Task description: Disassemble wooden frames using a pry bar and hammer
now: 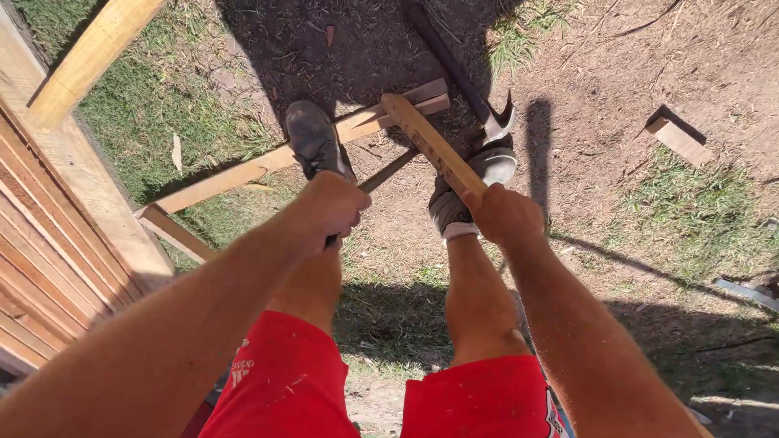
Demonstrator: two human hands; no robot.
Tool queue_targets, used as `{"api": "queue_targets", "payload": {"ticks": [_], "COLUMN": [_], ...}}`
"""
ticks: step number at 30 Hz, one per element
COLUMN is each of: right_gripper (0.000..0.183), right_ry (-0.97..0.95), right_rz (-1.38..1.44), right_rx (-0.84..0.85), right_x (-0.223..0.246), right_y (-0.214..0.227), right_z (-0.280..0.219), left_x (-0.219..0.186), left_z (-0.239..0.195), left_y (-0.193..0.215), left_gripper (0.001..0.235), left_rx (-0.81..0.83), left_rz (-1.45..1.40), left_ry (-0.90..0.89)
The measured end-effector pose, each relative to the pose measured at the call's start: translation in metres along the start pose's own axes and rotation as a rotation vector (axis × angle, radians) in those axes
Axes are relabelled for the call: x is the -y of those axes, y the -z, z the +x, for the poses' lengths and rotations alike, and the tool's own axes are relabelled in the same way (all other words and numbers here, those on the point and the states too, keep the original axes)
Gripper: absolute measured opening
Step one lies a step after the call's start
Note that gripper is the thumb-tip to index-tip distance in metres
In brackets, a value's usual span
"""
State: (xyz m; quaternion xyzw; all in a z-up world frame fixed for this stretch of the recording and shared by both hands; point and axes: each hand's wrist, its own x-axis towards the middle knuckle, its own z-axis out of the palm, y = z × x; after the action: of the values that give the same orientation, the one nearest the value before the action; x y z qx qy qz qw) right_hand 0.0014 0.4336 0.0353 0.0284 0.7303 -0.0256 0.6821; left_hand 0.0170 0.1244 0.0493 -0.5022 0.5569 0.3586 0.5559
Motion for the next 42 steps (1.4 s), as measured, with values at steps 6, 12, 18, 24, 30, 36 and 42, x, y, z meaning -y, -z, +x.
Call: {"api": "queue_targets", "payload": {"ticks": [6,12,18,24,30,36,42], "right_gripper": [0.090,0.095,0.064,0.057,0.059,0.057,0.037], "right_ry": [-0.054,-0.119,-0.088,-0.097,-0.092,-0.209,-0.384], "right_rz": [0.119,0.071,-0.063,-0.096,-0.077,0.090,0.029], "right_rx": [-0.033,0.002,-0.049,-0.021,0.061,0.173,0.316], "right_x": [-0.026,-0.078,-0.170,-0.136,-0.094,-0.062,0.016], "right_y": [-0.011,-0.027,-0.091,-0.082,-0.049,0.085,0.223], "right_z": [0.000,-0.034,-0.017,-0.044,-0.072,-0.088,-0.080], "left_x": [0.030,0.058,0.063,0.073,0.059,0.092,0.177], "left_z": [-0.076,-0.056,-0.039,-0.028,-0.060,-0.095,-0.029], "left_y": [-0.060,-0.083,-0.038,-0.075,-0.089,-0.080,-0.049], "left_gripper": [0.032,0.034,0.051,0.030,0.048,0.053,0.042], "left_rx": [-0.106,-0.102,0.113,-0.218,-0.184,-0.109,-0.218], "left_rz": [-0.333,-0.438,-0.677,-0.028,0.119,0.205,0.675], "left_ry": [-0.007,-0.100,0.013,-0.113,-0.094,-0.266,-0.420]}}
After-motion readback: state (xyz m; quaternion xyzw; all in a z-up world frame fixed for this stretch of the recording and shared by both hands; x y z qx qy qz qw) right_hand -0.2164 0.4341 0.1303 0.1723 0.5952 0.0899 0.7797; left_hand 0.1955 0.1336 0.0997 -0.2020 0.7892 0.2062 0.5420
